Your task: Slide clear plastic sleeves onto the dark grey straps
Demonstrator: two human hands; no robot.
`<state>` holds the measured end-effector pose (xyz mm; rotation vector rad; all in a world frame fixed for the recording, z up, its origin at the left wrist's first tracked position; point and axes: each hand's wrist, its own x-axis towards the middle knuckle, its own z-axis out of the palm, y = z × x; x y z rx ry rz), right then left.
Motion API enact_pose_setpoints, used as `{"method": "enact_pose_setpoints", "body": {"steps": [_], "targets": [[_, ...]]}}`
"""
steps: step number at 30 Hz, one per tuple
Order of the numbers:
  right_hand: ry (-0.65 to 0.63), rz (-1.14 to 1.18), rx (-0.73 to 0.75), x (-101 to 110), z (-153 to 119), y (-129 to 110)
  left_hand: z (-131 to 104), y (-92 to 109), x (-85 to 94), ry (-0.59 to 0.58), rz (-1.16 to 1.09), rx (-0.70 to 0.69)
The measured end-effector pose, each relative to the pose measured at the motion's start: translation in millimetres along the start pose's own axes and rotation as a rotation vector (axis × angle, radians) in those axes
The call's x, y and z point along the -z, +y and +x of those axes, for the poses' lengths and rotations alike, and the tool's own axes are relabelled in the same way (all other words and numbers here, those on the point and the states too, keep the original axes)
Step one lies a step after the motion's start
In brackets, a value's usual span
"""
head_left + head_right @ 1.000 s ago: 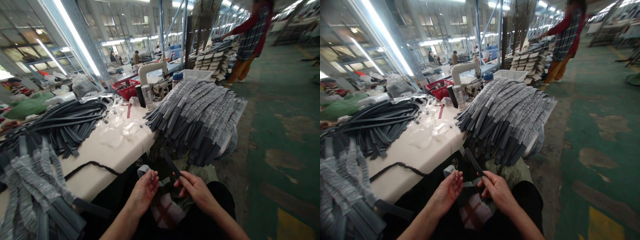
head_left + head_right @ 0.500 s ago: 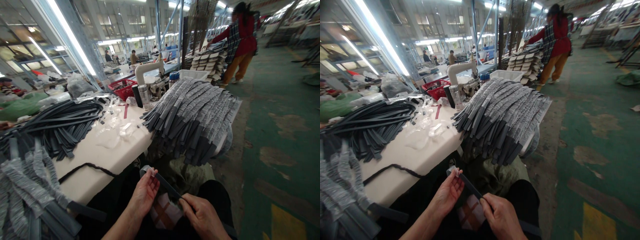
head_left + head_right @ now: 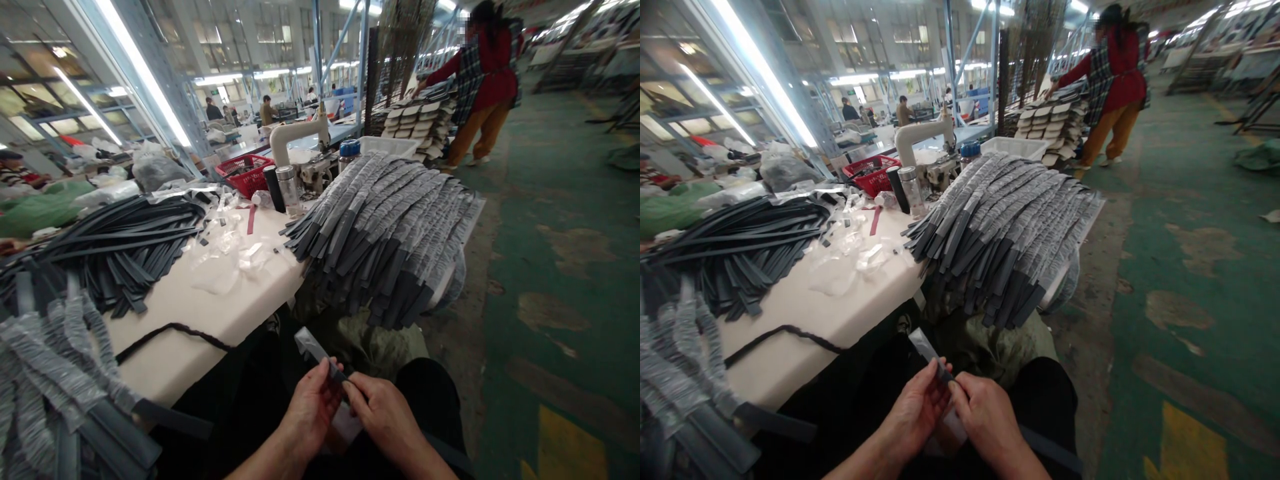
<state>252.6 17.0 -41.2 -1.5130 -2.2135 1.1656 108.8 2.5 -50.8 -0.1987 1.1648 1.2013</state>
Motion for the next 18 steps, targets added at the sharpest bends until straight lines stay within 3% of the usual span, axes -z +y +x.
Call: {"method": "enact_pose_setpoints", "body": {"steps": [7,13,18], "targets": [[0.062,0.085,-0.070,39,-25,1,6,21,0.8,0.064,-0.089,-0.117],[0.096,0.129,0.022,24,8,-17,-9,-4,-6.5,-0.119,-0.062,0.012],[0.043,0.158,0.033,37,1,-16,1,19,-3.4,-0.003,-0.135,-0.120]]}}
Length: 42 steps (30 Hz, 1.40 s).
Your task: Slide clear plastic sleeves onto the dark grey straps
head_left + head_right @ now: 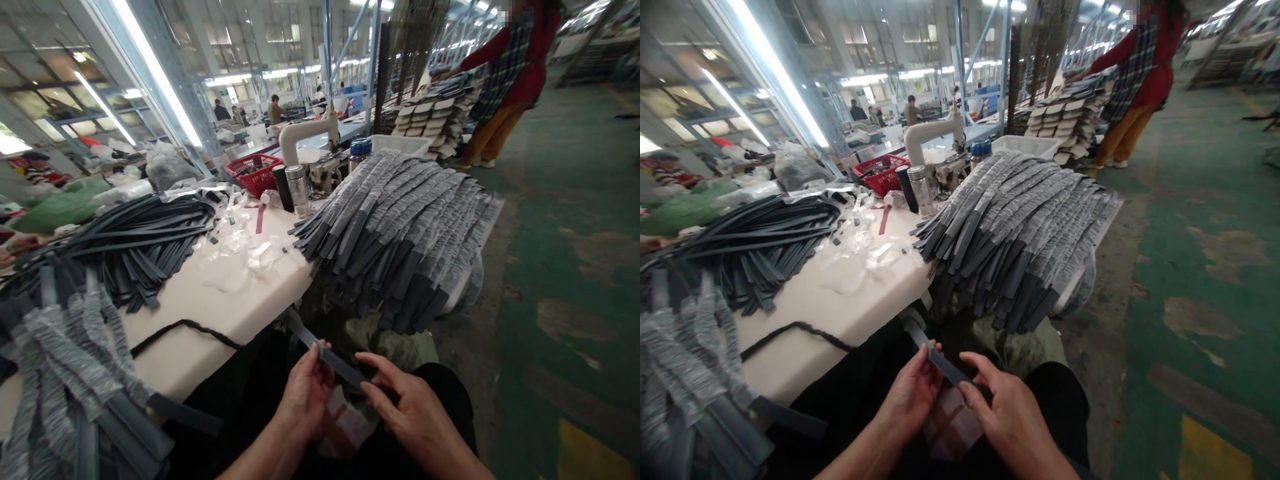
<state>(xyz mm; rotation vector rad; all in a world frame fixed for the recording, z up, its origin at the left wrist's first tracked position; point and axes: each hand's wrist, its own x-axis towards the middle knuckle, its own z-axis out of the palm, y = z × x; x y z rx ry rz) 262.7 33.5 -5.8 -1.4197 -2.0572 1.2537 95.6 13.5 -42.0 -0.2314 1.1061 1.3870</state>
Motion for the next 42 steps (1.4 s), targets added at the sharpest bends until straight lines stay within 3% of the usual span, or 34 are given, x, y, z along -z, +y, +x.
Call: {"method": "enact_pose_setpoints", "body": {"steps": [3,8,14,20,25,27,31,34,38,42], "targets": [[0.000,-0.041,-0.015,5,-4,-1,-2,0,0.4,-0.006,-0.010,0.038],[0.005,-0.047,-0.012,-11,15,-4,-10,-20,-0.7,-0.200,0.025,0.115],[-0.038,-0.037,-0.004,-3,5,4,2,-1,1.6,-0.007,0.002,0.023],[-0.001,-0.074,-0.037,-14,14,1,-10,-21,0.0,-0.281,0.060,0.111],[-0.045,-0.021,0.011,3,-1,0,5,6,-1.7,-0.085,0.063,-0.024],[-0.052,-0.050,-0.012,9,-5,-2,5,10,-3.3,-0.070,0.074,-0.011],[0.005,-0.102,-0.004,3,3,-8,-8,-6,-8.5,-0.240,0.116,0.141],[0.003,-0.054,0.122,3,3,-14,-10,-6,-11.5,-0.235,0.119,0.135],[-0.095,0.029,0.385,24,-19,-21,-2,21,-13.1,-0.102,0.115,0.100],[0.053,0.048,0.694,29,-27,-18,-1,29,-12.7,-0.099,0.116,0.120]]}}
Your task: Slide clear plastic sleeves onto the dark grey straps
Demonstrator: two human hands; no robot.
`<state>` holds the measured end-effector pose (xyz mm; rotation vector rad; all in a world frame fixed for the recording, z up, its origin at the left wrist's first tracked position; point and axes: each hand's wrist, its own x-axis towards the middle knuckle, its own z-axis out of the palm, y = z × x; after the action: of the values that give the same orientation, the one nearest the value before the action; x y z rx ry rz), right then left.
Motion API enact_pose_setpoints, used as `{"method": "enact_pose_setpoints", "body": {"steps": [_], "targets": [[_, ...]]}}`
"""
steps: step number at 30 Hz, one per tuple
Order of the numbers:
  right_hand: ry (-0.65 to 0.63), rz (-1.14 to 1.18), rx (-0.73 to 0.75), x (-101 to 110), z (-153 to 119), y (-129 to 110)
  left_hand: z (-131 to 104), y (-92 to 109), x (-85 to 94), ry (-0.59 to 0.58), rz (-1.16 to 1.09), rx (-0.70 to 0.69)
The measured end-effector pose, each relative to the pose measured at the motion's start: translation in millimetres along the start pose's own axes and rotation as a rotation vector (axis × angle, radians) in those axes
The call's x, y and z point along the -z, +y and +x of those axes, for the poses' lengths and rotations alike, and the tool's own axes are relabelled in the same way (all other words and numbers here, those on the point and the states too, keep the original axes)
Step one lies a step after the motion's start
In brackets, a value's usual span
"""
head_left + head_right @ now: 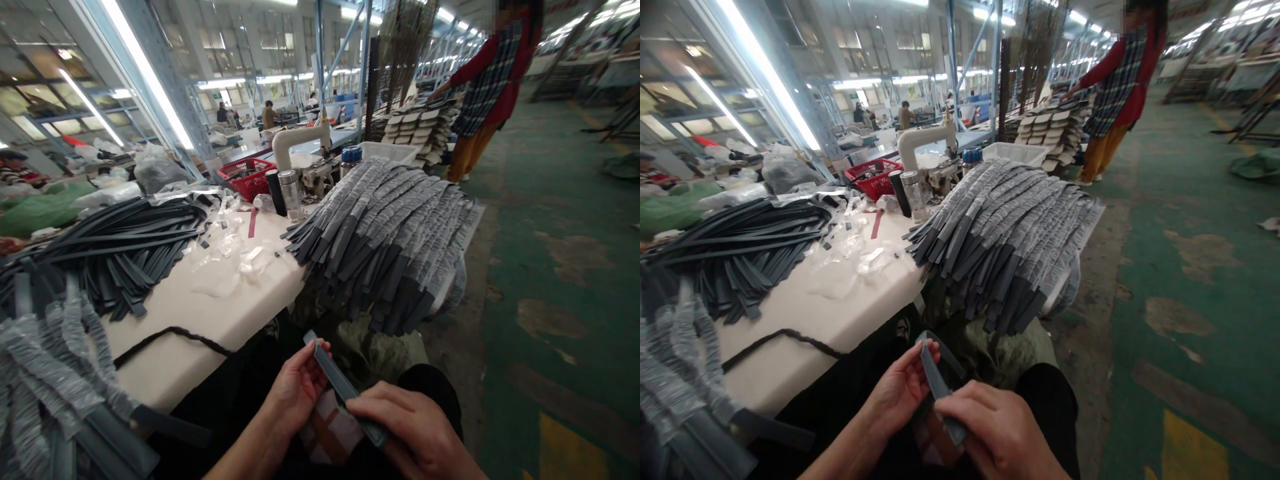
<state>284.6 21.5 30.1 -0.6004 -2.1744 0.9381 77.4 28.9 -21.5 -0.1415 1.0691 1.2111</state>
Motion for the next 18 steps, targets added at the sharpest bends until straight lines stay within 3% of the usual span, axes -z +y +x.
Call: {"method": "enact_pose_setpoints", "body": {"steps": [3,7,11,13,15,17,18], "targets": [[0.105,-0.169,0.032,-13,6,16,-3,-11,-0.1,-0.061,0.036,0.030],[0.151,-0.354,0.049,-34,20,45,-8,-21,0.4,-0.169,0.069,0.043],[0.184,-0.273,0.158,-38,24,55,-18,-21,-0.8,-0.288,-0.082,0.121],[0.208,-0.195,0.144,-26,15,44,-20,-21,-2.7,-0.382,-0.149,0.220],[0.181,-0.144,0.080,-3,-3,25,-17,-22,-5.2,-0.372,-0.163,0.260],[0.119,-0.095,-0.006,24,-28,7,-6,-22,-8.0,-0.196,-0.163,0.186],[0.169,-0.056,-0.030,37,-39,1,1,-22,-9.3,-0.087,-0.168,0.136]]}}
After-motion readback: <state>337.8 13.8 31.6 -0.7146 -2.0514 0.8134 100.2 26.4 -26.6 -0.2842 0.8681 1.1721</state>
